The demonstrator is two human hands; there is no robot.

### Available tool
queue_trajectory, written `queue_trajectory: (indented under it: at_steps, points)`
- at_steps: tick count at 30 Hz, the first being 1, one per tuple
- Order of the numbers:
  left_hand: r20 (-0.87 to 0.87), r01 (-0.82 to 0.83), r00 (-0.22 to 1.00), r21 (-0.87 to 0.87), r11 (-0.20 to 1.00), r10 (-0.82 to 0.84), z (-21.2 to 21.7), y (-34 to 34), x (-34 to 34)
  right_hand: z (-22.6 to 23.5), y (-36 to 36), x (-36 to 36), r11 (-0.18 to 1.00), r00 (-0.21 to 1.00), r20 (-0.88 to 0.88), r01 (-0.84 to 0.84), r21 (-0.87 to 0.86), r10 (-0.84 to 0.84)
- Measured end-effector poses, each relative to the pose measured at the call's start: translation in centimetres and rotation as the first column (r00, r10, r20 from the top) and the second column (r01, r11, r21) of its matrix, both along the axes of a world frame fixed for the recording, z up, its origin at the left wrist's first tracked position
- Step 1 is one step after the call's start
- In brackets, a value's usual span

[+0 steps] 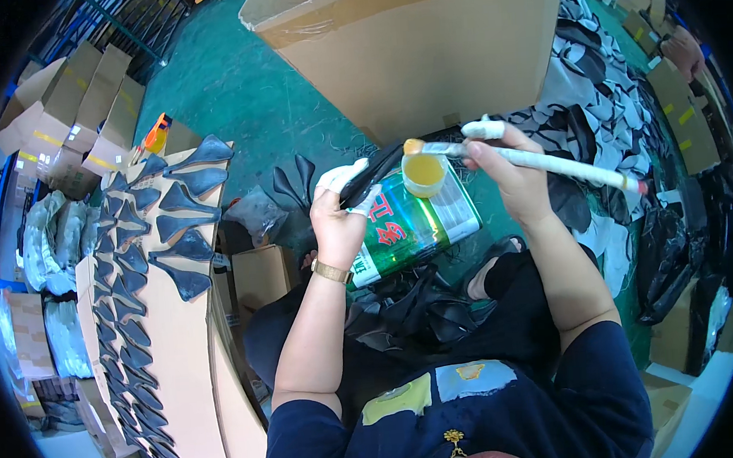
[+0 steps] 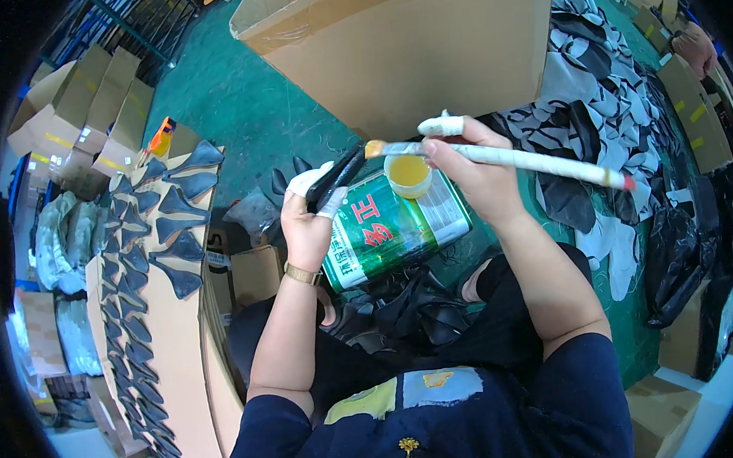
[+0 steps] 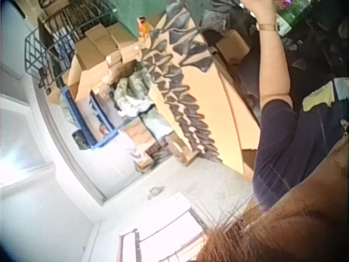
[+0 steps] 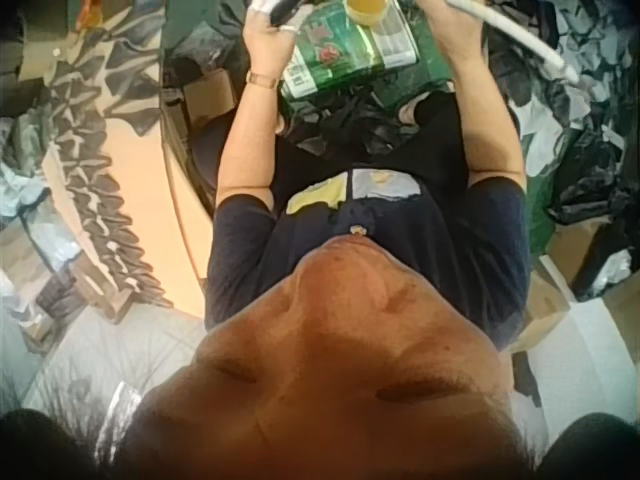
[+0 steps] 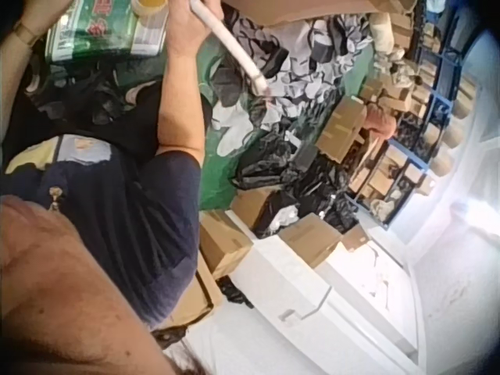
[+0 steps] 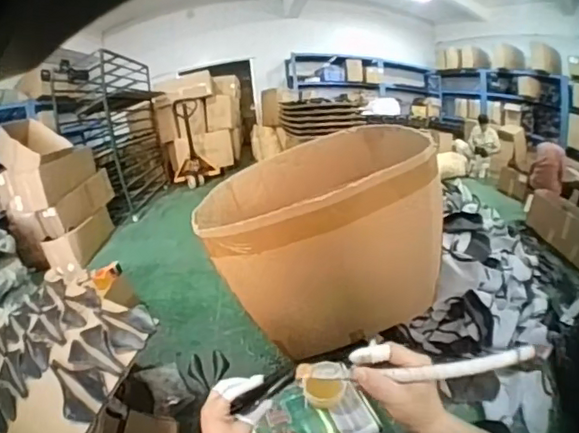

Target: The person dips a brush into glue and applies the adhesive along the edges of bicycle seat components by hand.

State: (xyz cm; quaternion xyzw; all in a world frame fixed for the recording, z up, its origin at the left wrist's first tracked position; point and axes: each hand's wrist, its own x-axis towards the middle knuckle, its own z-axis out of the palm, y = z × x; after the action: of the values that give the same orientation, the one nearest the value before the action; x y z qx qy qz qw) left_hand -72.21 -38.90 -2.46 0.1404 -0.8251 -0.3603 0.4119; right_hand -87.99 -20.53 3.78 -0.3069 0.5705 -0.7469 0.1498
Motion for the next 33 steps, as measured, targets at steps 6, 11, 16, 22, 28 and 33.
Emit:
queue_trajectory:
  at_steps: [6,11,16,22,28,33]
  points:
    - [-0.036,0.063,0.998,0.383,0.922,-0.054,-0.3,0.2,0.1,1.0,-0.1,-0.2,0.994,0.986,0.16,-0.031,-0.108,0.048]
    - [-0.007,0.072,0.997,0.434,0.898,-0.077,0.0,0.4,0.1,-1.5,-0.4,-1.5,0.954,0.984,-0.091,-0.121,0.274,0.151]
    - [0.085,0.009,0.991,0.74,0.672,-0.107,-0.7,-0.6,0.8,-3.1,-1.7,-4.0,0.973,0.997,0.072,-0.041,0.227,0.026]
    - [-0.128,0.137,0.99,0.968,0.209,-0.055,-1.0,-1.1,1.0,-8.9,-3.5,-6.1,0.751,0.972,-0.219,0.082,0.655,0.085]
    - [0.031,-0.003,0.991,0.978,0.206,-0.133,-2.6,-1.4,1.0,-13.4,-4.1,-5.4,0.694,0.905,-0.405,0.21,0.688,0.128]
    - [0.183,-0.137,0.97,0.953,0.269,-0.157,-1.9,-0.4,0.0,-9.1,-3.8,-6.8,0.824,0.997,0.07,-0.022,0.566,-0.021]
